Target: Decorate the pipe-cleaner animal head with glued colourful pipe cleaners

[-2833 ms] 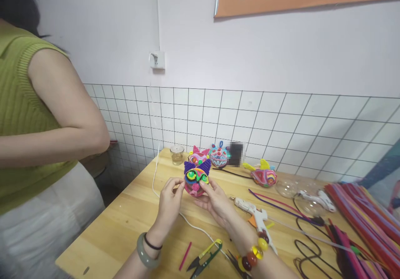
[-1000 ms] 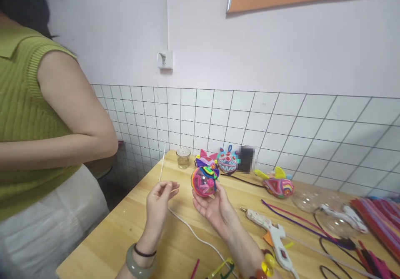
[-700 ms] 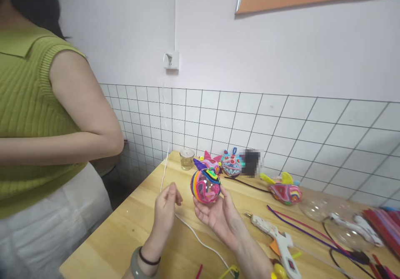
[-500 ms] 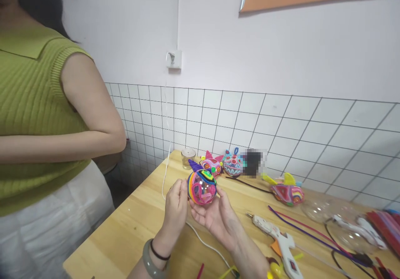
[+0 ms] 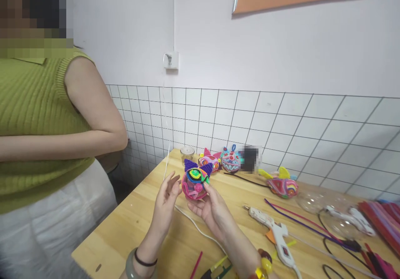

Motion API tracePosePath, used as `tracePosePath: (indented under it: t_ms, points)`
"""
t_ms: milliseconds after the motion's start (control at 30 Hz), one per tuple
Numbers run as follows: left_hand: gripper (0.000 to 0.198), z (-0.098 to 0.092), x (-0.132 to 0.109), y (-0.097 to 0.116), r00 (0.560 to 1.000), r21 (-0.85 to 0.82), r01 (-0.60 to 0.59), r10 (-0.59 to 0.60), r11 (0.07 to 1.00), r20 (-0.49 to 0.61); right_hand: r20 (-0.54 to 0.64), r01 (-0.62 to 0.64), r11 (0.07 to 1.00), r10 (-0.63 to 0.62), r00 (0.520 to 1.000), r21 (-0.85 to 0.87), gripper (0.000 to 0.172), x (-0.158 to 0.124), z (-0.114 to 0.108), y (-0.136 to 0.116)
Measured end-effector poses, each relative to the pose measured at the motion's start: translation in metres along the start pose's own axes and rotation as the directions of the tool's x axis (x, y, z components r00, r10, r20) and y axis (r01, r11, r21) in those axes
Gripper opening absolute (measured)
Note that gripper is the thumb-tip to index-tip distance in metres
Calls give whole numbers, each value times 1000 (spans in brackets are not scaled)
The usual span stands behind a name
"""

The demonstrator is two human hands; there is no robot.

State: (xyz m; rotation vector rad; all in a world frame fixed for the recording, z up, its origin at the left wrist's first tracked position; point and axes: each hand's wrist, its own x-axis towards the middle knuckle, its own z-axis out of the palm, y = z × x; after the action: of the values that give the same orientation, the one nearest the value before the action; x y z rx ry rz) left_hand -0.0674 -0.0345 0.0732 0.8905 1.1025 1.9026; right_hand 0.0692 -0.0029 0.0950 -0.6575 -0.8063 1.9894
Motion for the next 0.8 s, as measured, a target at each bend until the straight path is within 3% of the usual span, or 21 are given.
tracePosePath:
  t_ms: [100,200,333,400,500,600,800]
  points:
    - [57,9,-5,10,951,-183,274,-238,944,198,-4,90,990,-91,996,-105,35,-4,6,8]
    - [54,7,-9,10,927,-262,313,-234,913,292,-7,169,968,-174,985,-187,49,-9,11,13]
    - [47,-1,-14,3,936,-305,297,-213,905,281,-26,163,960,-173,985,-228,51,-14,13,17]
    - [42,-4,-16,0,943,-333,293,-214,896,254,11,108,969,-109,994,-224,51,-15,11,16]
    - [36,-6,-16,-3,958,-416,284,-240,864,157,19,-4,977,8,1000,-214,68,-18,6,10]
    - [29,-6,-16,-5,926,-524,362,-361,771,110,-70,-59,977,45,996,-204,78,-22,-3,5]
    - [17,-3,-16,-12,856,-662,402,-515,632,28,-116,-73,949,39,992,-308,55,-38,-24,11]
